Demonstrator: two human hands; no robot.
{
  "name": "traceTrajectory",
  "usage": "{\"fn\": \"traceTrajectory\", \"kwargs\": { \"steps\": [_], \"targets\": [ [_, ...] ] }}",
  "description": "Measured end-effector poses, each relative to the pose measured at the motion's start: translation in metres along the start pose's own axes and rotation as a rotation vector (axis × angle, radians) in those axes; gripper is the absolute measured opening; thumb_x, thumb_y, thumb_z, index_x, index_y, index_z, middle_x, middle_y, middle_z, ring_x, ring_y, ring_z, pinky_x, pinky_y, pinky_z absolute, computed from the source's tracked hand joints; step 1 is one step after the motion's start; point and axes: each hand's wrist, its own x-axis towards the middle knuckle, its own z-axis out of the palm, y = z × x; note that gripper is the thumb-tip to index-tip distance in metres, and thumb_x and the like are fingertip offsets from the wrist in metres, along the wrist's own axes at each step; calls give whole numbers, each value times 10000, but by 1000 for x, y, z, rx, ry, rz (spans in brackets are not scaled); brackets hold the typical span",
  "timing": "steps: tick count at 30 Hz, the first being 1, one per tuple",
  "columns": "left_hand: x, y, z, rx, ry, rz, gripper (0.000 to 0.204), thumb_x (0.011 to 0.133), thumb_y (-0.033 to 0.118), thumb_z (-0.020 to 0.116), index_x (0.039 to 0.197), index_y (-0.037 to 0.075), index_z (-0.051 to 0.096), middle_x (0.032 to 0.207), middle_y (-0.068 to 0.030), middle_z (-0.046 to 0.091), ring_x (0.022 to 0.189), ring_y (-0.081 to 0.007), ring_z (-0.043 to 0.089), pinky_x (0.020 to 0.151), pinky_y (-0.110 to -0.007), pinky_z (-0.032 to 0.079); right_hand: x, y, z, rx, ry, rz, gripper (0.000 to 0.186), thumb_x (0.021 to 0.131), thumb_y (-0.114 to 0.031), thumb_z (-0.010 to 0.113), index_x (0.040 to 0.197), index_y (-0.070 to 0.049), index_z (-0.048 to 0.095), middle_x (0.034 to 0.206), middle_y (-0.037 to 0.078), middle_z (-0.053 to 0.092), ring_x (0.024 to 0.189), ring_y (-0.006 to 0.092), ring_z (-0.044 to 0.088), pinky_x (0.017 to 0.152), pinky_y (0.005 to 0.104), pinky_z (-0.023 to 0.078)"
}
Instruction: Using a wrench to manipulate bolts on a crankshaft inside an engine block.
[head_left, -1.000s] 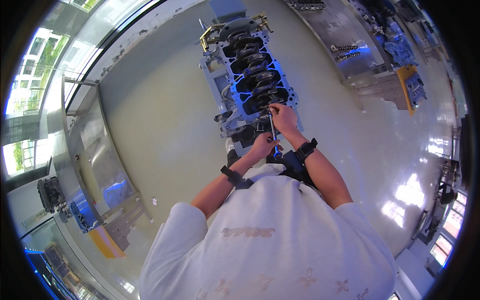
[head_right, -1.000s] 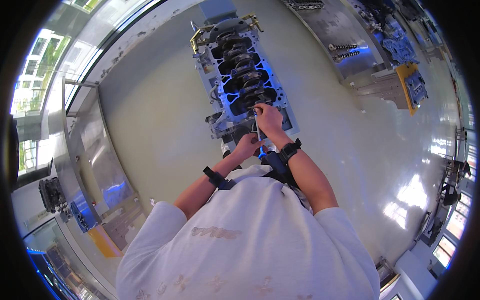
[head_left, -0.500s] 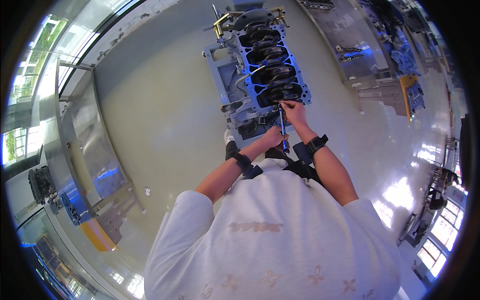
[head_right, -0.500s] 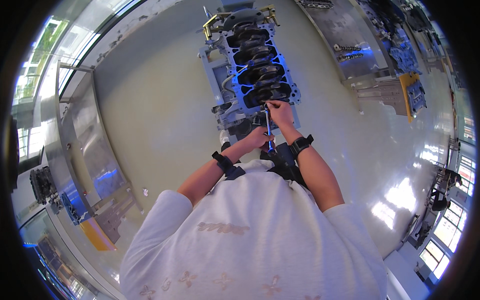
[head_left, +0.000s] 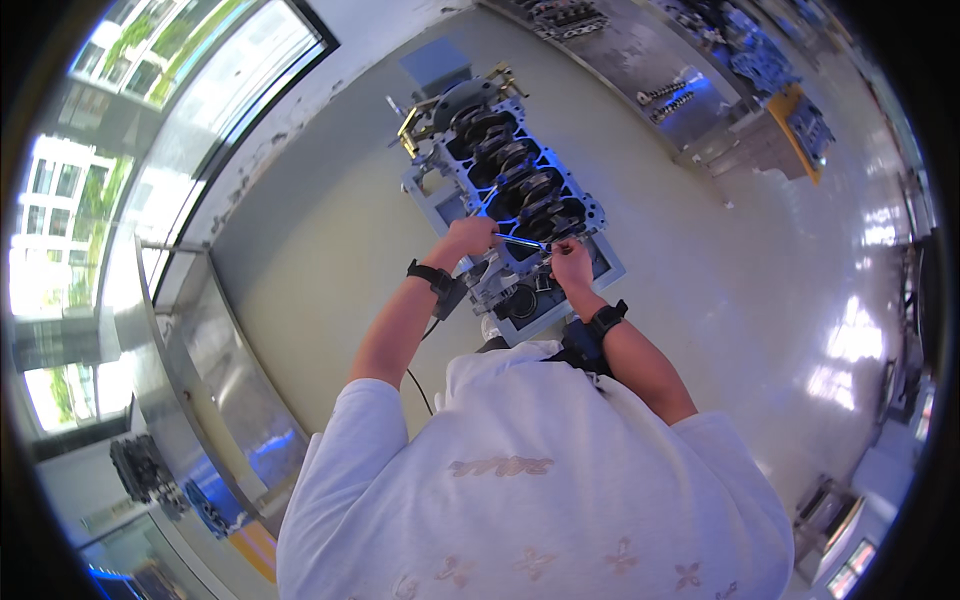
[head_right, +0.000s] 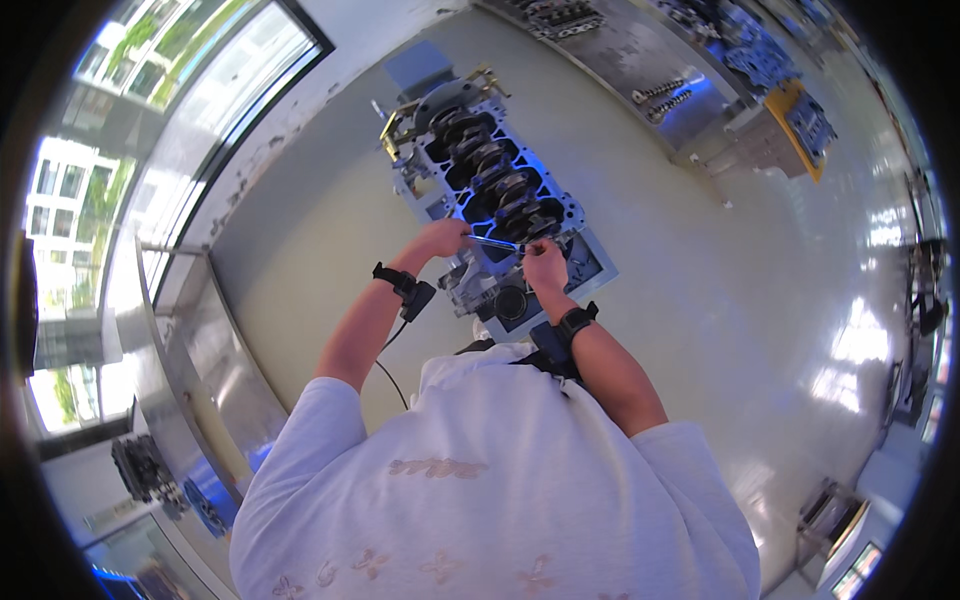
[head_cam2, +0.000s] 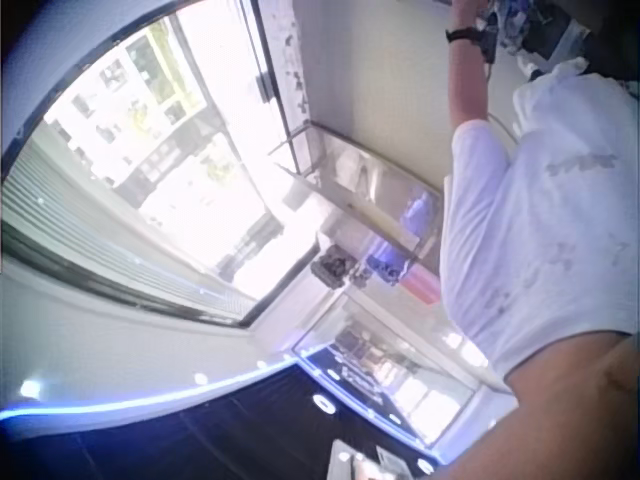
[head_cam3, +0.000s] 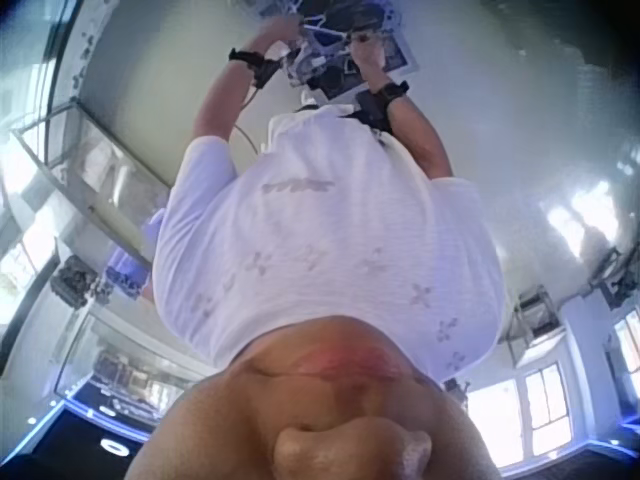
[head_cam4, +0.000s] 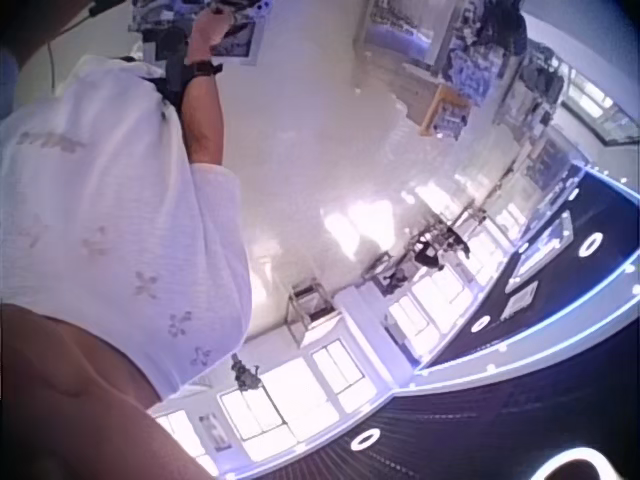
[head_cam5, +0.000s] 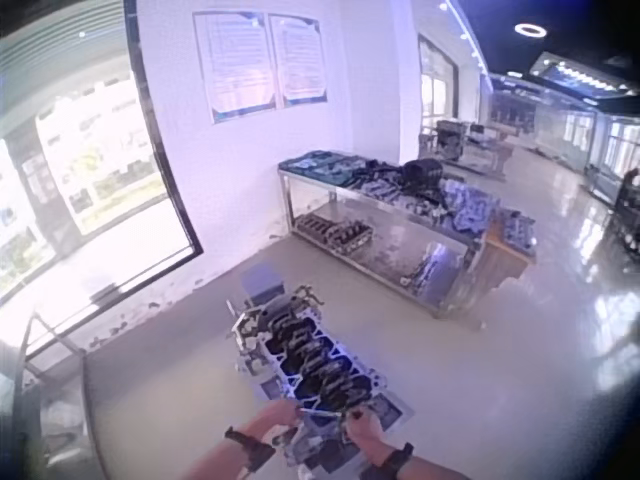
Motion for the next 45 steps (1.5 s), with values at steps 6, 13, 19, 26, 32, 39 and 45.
{"fn": "traceTrajectory", "kwargs": {
  "steps": [6,13,19,26,32,39,45],
  "targets": [
    [10,8,-22,153,-128,22,244,844,336,625,1001,152,663,989,-86,663,962,-279,619,766,-425,485,17,6,-2,-78,-102,-110,189,885,-253,542,863,-77,608,673,16,655,508,154,623,535,314,485],
    [-69,57,-11,-128,229,-187,211,856,284,602,945,102,662,825,-82,669,784,-264,641,674,-399,487,45,3,-7,-106,-145,-432,241,886,-303,559,927,-84,650,689,34,667,529,161,638,538,322,489],
    [-95,112,81,-1038,276,-390,167,934,169,494,922,24,577,756,-85,652,598,-194,639,533,-334,497,57,-16,-22,-100,-279,-607,233,844,-263,649,830,-34,686,665,67,667,510,171,641,520,308,495],
    [-67,184,141,-1647,329,-281,111,956,99,459,1006,0,464,862,-138,634,693,-239,660,631,-357,544,52,-12,-26,-338,-350,-618,212,799,-286,672,852,-80,680,815,130,684,831,313,653,712,410,503],
    [-59,184,152,-1659,302,-285,108,954,84,450,1004,-12,446,782,-155,634,646,-273,671,551,-347,534,51,0,-25,-145,-438,-399,215,809,-299,673,871,-94,699,733,75,683,641,220,670,601,350,505],
    [-78,154,122,-1511,147,-346,111,948,95,459,954,-16,467,724,-142,626,592,-272,663,489,-366,538,41,6,-20,-108,-319,-358,220,810,-305,677,863,-94,708,693,58,677,555,180,649,557,314,490],
    [-75,93,114,-897,86,-327,189,912,174,536,989,6,575,837,-195,654,673,-283,675,586,-405,551,8,-6,-22,-64,-233,-164,193,839,-255,668,879,-69,700,644,28,637,469,124,586,446,260,440]
  ]
}}
